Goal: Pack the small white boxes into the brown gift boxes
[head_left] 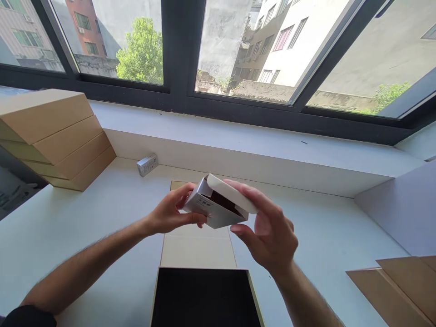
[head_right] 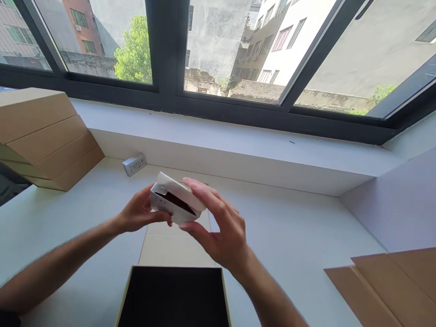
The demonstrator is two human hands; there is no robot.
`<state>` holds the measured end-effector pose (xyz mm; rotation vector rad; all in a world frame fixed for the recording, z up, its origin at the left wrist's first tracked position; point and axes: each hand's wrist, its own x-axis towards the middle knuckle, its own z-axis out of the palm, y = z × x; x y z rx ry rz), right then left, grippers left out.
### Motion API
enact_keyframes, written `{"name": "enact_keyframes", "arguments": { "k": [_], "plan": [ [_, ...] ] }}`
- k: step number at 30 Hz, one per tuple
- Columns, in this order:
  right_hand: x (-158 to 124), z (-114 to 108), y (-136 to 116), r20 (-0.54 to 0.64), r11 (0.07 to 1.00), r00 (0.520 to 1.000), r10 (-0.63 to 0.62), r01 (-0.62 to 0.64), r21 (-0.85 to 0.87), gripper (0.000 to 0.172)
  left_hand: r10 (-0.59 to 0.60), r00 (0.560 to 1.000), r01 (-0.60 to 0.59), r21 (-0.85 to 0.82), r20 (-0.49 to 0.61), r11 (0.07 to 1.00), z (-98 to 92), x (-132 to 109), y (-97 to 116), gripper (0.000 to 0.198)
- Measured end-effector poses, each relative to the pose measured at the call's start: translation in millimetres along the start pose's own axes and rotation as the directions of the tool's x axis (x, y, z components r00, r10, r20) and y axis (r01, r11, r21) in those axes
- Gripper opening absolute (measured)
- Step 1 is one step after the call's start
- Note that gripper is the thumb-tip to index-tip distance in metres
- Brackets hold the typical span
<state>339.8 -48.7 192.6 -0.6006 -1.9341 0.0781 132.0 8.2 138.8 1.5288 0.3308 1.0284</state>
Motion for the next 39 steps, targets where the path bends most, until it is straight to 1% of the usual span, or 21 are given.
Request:
{"name": "enact_keyframes", "arguments": {
  "k": [2,3,8,12,15,17,20,22,24,26,29,31,32,33,35,36,37,39],
  "plan": [
    [0,-1,-4,-0.012,1.000,1.000,0.014,-0.015,-0.027,0.043,0.002,0.999,-0.002,0.002,-0.032,1.000,4.5,-1,-1,0.042],
    [1,-2,-6,-0.026,0.999,0.999,0.028,-0.029,-0.040,0.040,0.003,0.999,-0.002,0.012,-0.043,1.000,6.0,-2,-1,0.042],
    [4,0,-14,-0.128,0.991,0.986,0.108,-0.117,-0.067,0.042,-0.002,0.996,0.011,0.106,-0.090,0.994,9.2,-4,-3,0.042],
    [3,2,-17,-0.164,0.988,0.983,0.087,-0.106,-0.111,0.047,0.032,0.988,0.003,0.228,-0.150,0.974,11.2,-6,-4,0.041],
    [1,2,-16,-0.129,0.980,0.992,0.007,-0.032,-0.194,0.054,0.064,0.983,-0.013,0.283,-0.171,0.959,12.6,-7,-2,0.038],
    [0,3,-13,-0.082,0.970,0.995,-0.050,0.029,-0.240,0.056,0.063,0.987,-0.024,0.254,-0.146,0.967,13.1,-7,0,0.038],
    [0,5,-10,-0.034,0.965,0.994,-0.101,0.089,-0.247,0.060,0.060,0.992,-0.034,0.221,-0.111,0.975,13.2,-9,3,0.041],
    [1,7,-9,-0.028,0.970,0.994,-0.102,0.093,-0.225,0.061,0.065,0.991,-0.035,0.247,-0.116,0.968,13.3,-9,4,0.041],
    [1,8,-9,-0.016,0.977,0.997,-0.077,0.073,-0.199,0.059,0.066,0.990,-0.029,0.275,-0.125,0.961,13.8,-10,4,0.042],
    [2,8,-9,-0.004,0.980,0.998,-0.061,0.059,-0.188,0.056,0.061,0.990,-0.023,0.280,-0.125,0.960,14.8,-10,4,0.043],
    [3,7,-8,0.014,0.980,0.997,-0.074,0.075,-0.186,0.053,0.070,0.990,-0.034,0.275,-0.122,0.961,17.5,-10,4,0.042],
    [3,6,-6,0.044,0.987,0.995,-0.088,0.093,-0.132,0.050,0.069,0.989,-0.032,0.275,-0.127,0.961,19.2,-12,6,0.041],
    [2,6,-5,0.055,0.993,0.995,-0.089,0.093,-0.075,0.049,0.065,0.989,-0.025,0.280,-0.134,0.960,19.8,-12,7,0.041],
    [2,6,-4,0.045,0.996,0.996,-0.083,0.083,-0.007,0.050,0.059,0.988,-0.015,0.288,-0.144,0.958,20.1,-13,8,0.041],
    [1,5,-3,-0.037,0.993,0.997,-0.063,0.067,0.094,0.054,0.051,0.985,0.003,0.310,-0.167,0.951,19.7,-15,11,0.043],
    [0,5,-4,-0.090,0.992,0.994,-0.064,0.072,0.099,0.053,0.051,0.983,0.009,0.319,-0.179,0.948,19.2,-16,11,0.044],
    [-1,5,-4,-0.125,0.994,0.989,-0.076,0.085,0.069,0.051,0.054,0.980,0.012,0.325,-0.192,0.946,18.7,-16,12,0.045],
    [-2,6,-5,-0.135,0.993,0.984,-0.117,0.113,-0.039,0.045,0.064,0.973,0.013,0.334,-0.220,0.943,17.7,-17,12,0.045]
  ]
}}
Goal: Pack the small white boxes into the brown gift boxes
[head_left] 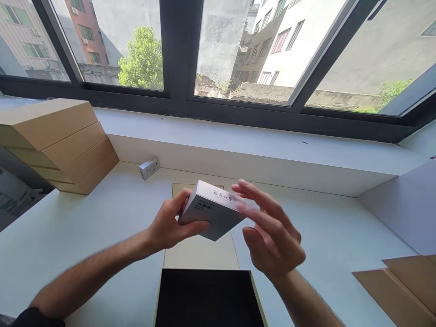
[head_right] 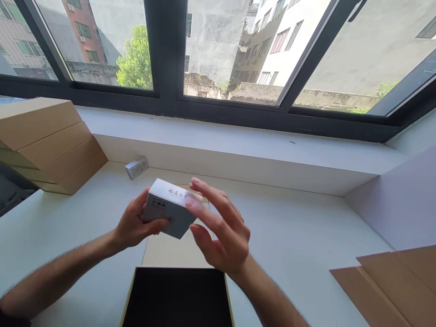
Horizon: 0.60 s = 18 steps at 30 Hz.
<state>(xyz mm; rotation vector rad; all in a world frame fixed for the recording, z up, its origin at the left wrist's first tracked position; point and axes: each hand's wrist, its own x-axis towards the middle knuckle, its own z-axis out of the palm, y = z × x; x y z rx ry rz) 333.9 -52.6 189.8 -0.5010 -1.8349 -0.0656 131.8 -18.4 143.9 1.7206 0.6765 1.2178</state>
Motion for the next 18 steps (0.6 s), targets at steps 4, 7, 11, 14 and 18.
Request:
{"name": "enact_keyframes", "arguments": {
  "k": [4,7,11,14,18],
  "plan": [
    [-1,3,0,0.037,1.000,0.999,-0.006,0.007,-0.020,0.047,0.033,0.999,-0.033,0.005,-0.043,0.999,0.0,-1,0,0.044],
    [-1,4,1,0.024,0.994,1.000,0.009,-0.011,0.106,0.051,0.060,0.997,-0.059,0.031,-0.043,0.998,-0.7,-1,1,0.045],
    [-5,7,1,0.094,0.998,0.994,0.047,-0.050,0.040,0.050,0.059,0.997,-0.056,0.074,-0.043,0.996,-0.7,0,-1,0.044],
    [-10,14,3,0.043,0.982,0.985,0.169,-0.172,0.073,0.056,0.028,0.999,-0.027,0.036,-0.017,0.999,2.5,0,-6,0.047],
    [-15,27,12,0.023,0.822,0.840,0.542,-0.535,0.196,0.054,-0.017,0.989,0.036,-0.127,0.146,0.991,1.2,4,-7,0.050]
  ]
}}
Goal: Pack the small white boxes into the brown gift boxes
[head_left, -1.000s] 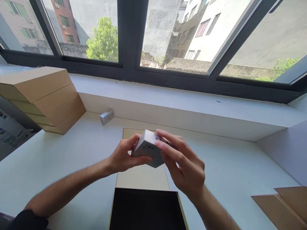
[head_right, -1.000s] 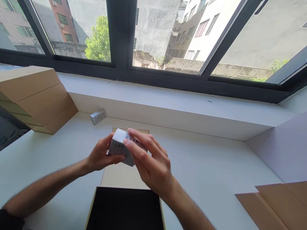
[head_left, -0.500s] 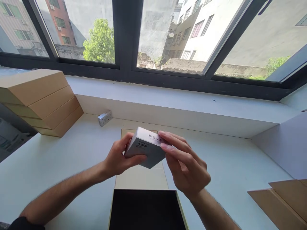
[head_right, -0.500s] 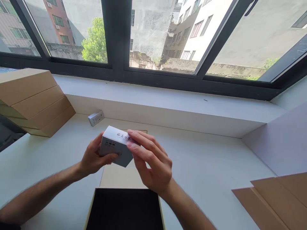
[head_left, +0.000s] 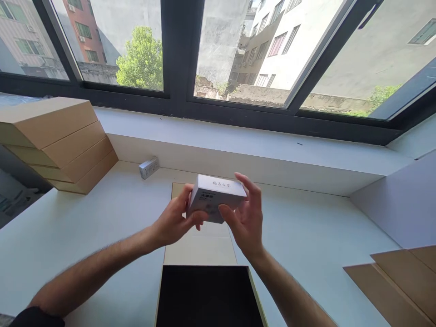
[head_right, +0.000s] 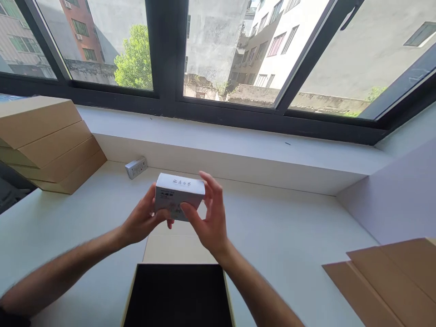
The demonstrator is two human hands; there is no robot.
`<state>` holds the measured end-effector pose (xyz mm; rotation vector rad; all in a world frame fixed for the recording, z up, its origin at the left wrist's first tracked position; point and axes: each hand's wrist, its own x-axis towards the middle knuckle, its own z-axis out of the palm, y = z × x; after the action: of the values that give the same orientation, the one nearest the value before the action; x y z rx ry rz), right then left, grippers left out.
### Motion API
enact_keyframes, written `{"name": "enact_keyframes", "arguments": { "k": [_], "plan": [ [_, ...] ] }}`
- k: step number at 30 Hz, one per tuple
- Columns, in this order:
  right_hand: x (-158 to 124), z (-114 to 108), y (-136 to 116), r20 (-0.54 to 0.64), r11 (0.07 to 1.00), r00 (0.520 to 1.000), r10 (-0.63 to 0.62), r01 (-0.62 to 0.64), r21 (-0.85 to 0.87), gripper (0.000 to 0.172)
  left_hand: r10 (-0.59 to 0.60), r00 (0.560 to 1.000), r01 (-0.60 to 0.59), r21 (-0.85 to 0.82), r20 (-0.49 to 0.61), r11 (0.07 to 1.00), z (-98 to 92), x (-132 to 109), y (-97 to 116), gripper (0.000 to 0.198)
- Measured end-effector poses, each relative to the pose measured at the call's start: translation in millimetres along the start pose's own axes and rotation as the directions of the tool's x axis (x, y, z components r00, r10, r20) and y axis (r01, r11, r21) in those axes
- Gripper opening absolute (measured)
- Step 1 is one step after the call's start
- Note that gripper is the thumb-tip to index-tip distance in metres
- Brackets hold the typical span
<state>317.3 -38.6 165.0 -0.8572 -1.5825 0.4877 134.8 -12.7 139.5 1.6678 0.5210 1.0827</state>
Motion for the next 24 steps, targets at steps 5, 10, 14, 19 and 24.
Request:
{"name": "enact_keyframes", "arguments": {
  "k": [5,10,14,19,24],
  "plan": [
    [7,-11,13,0.074,0.875,0.899,0.431,-0.437,0.209,0.067,-0.039,0.988,0.025,0.097,0.147,0.995,-25.8,19,-10,0.065],
    [-21,-42,-1,0.006,0.835,0.841,0.542,-0.539,0.113,0.036,-0.101,0.994,0.103,0.485,-0.030,0.869,-47.8,39,-71,0.049],
    [-66,-60,-24,-0.070,0.788,0.796,0.602,-0.605,-0.113,0.047,-0.043,0.998,0.057,0.762,-0.038,0.645,-56.1,37,-127,0.044],
    [-115,-65,-43,-0.036,0.653,0.703,0.710,-0.677,-0.340,0.050,-0.131,0.991,0.064,0.898,-0.007,0.435,-64.7,25,-161,0.044],
    [-146,-44,-43,0.115,0.550,0.733,0.670,-0.386,-0.740,0.038,-0.196,0.980,0.051,0.945,0.014,0.324,-61.1,20,-163,0.044]
  ]
}}
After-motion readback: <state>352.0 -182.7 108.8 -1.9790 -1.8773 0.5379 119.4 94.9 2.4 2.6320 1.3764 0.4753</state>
